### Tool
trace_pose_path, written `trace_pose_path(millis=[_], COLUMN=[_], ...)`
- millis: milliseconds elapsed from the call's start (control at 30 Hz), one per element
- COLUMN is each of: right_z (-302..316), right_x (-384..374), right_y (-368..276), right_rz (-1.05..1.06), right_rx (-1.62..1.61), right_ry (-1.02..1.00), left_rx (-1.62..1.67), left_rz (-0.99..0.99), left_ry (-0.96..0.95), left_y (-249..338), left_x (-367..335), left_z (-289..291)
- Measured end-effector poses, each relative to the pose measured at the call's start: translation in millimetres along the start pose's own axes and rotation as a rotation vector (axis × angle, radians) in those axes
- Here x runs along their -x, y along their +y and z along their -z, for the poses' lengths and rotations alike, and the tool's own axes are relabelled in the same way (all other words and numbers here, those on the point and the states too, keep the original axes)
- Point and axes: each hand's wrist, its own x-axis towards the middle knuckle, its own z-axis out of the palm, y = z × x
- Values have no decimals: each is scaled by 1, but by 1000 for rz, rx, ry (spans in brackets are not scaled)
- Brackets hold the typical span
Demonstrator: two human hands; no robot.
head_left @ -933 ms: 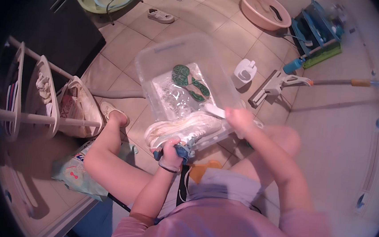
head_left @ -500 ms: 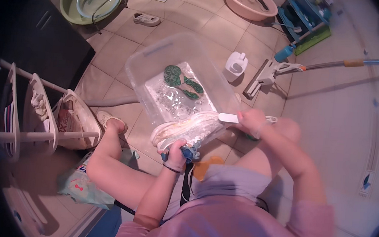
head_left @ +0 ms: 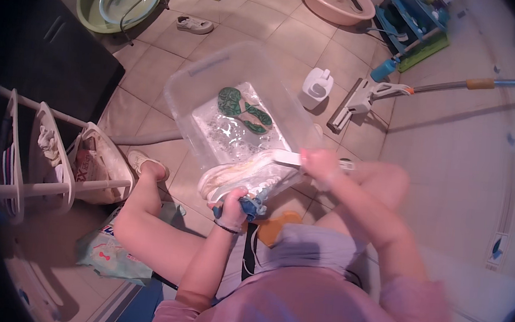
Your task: The person sits on the floor and scrubs a white sneaker with a brush and a green sponge. They use a clear plastic container filled with soapy water to clean the shoe, repeatedly dipping the tools and scrubbing the exterior and interior surfaces.
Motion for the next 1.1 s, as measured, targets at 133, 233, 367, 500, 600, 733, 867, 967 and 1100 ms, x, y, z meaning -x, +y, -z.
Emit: trace_pose_path(millis=[133,233,367,500,600,733,867,967,1100], right_z=[15,8,21,4,0,22,0,12,-1], right_x=[-17,-21,-6,-25,-29,-17,-15,-23,-35], right_y=[-67,-54,6,-74,-86,8,-32,-103,-54], right_rz=[214,190,-8,191,243,-103,-75,256,177], right_rx=[-40,-94,-34,-155,-132,17,-251,-207,-310], right_ry=[54,-6,-79,45,-13,-211,-50,36,23], left_rx=[27,-5,37,18,-31,26,-21,-85,-49], left_rz=[-1,3,7,38,-4,14,30,39,33], left_ry=[-2,-34,-29,11,9,-25,-60,-42,-14], left_y=[0,-4,-9,1,-2,1,-6,-7,-16], left_x=[-1,-4,-8,1,-1,2,-7,-11,-9], left_z=[4,21,15,-2,17,-3,13,29,24])
